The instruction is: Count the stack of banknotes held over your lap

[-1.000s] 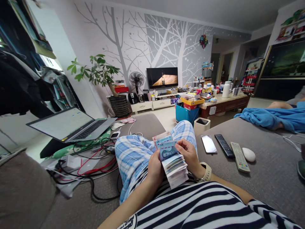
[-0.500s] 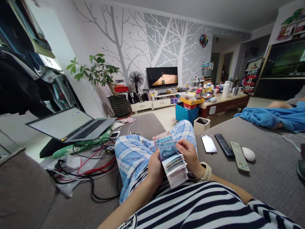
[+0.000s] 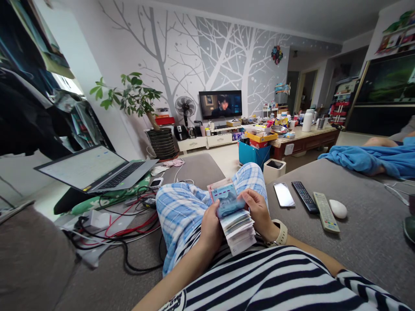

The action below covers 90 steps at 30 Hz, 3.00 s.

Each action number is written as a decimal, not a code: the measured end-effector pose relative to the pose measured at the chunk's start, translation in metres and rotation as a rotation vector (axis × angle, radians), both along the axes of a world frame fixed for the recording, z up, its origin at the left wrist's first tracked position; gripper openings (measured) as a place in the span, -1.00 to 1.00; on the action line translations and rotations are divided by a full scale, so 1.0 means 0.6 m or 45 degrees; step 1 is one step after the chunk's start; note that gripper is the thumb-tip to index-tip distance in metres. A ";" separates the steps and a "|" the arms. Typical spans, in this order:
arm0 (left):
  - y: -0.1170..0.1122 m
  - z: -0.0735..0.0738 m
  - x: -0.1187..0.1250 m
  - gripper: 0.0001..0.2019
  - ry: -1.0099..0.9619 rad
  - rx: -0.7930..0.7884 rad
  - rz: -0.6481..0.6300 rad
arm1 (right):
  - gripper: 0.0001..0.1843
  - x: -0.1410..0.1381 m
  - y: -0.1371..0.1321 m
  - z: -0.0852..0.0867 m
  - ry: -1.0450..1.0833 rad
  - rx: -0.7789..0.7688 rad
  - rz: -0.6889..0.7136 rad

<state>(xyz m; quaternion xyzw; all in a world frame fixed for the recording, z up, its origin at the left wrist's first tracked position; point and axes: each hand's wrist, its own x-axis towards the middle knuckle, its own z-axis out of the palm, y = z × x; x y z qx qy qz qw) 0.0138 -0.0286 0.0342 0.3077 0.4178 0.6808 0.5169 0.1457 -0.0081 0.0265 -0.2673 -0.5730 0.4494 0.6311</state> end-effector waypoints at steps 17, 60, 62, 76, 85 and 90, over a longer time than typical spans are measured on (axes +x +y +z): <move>-0.012 0.016 0.006 -0.86 -0.082 0.034 -0.128 | -0.70 -0.003 0.010 -0.001 0.080 -0.064 -0.025; 0.001 -0.003 0.006 -0.75 -0.129 0.046 -0.116 | -0.69 0.002 0.004 -0.001 -0.017 0.019 -0.047; 0.000 -0.001 0.006 -0.75 -0.121 0.049 -0.114 | -0.68 0.002 0.003 0.000 -0.020 0.016 -0.055; -0.011 0.014 0.009 -0.77 -0.009 0.063 -0.095 | -0.67 0.002 0.003 -0.002 -0.008 0.032 -0.045; -0.004 0.004 0.009 -0.72 -0.171 0.018 -0.142 | -0.60 0.001 0.001 -0.004 0.010 0.007 -0.041; 0.004 -0.009 0.006 -0.72 -0.218 0.022 -0.163 | -0.58 0.000 -0.001 -0.001 0.038 -0.009 0.018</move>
